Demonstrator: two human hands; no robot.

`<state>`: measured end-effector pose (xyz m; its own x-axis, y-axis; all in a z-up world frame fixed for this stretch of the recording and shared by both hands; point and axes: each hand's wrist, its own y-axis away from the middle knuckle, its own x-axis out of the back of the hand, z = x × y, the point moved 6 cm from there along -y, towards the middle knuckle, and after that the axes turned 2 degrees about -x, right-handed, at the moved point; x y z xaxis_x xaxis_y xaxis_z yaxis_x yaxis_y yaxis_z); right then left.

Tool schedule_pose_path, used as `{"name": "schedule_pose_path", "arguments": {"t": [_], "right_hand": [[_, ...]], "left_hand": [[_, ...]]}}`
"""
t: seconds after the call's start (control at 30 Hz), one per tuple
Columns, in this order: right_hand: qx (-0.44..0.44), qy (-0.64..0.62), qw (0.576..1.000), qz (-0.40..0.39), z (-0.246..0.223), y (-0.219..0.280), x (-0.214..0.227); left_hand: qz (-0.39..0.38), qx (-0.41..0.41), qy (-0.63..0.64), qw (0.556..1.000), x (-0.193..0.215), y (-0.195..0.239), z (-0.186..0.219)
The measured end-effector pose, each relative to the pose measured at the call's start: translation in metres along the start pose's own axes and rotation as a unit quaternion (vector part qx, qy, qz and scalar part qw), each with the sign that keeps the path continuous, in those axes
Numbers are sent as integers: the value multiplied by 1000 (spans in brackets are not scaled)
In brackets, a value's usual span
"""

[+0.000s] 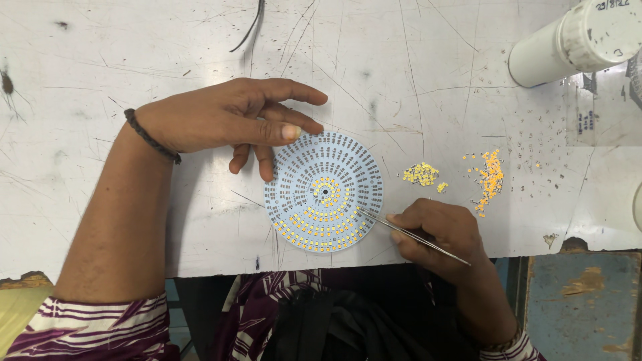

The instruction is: The person uses tweezers to pick up small yellow LED components from a pile on the table and places them one by one into designated slots on a circular LED board. The person continues this repetitive placement process throughout the clip.

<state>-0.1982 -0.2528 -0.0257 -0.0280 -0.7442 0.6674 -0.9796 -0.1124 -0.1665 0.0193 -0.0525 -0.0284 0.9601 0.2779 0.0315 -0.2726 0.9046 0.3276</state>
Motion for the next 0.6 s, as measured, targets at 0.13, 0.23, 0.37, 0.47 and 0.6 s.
{"name": "schedule_pose_path", "arguments": {"t": [0.13,0.23,0.37,0.47,0.6], "right_hand": [[-3,-3,1000,-2,2,-2,-1],[0,-11,1000,0,2,-1,-1],[-4,-3,1000,3,4,0,-1],[-5,-6,1000,4,6,4,1],[-39,-53,992,104,7,22,20]], "left_hand": [[-9,-26,5,1000,0,0,-1],[-27,-74,23,997,-1,0,3],[-27,-72,19,997,-1,0,3],[-5,-23,-5,1000,0,0,-1],[0,9,-20,1000,2,-1,-3]]}}
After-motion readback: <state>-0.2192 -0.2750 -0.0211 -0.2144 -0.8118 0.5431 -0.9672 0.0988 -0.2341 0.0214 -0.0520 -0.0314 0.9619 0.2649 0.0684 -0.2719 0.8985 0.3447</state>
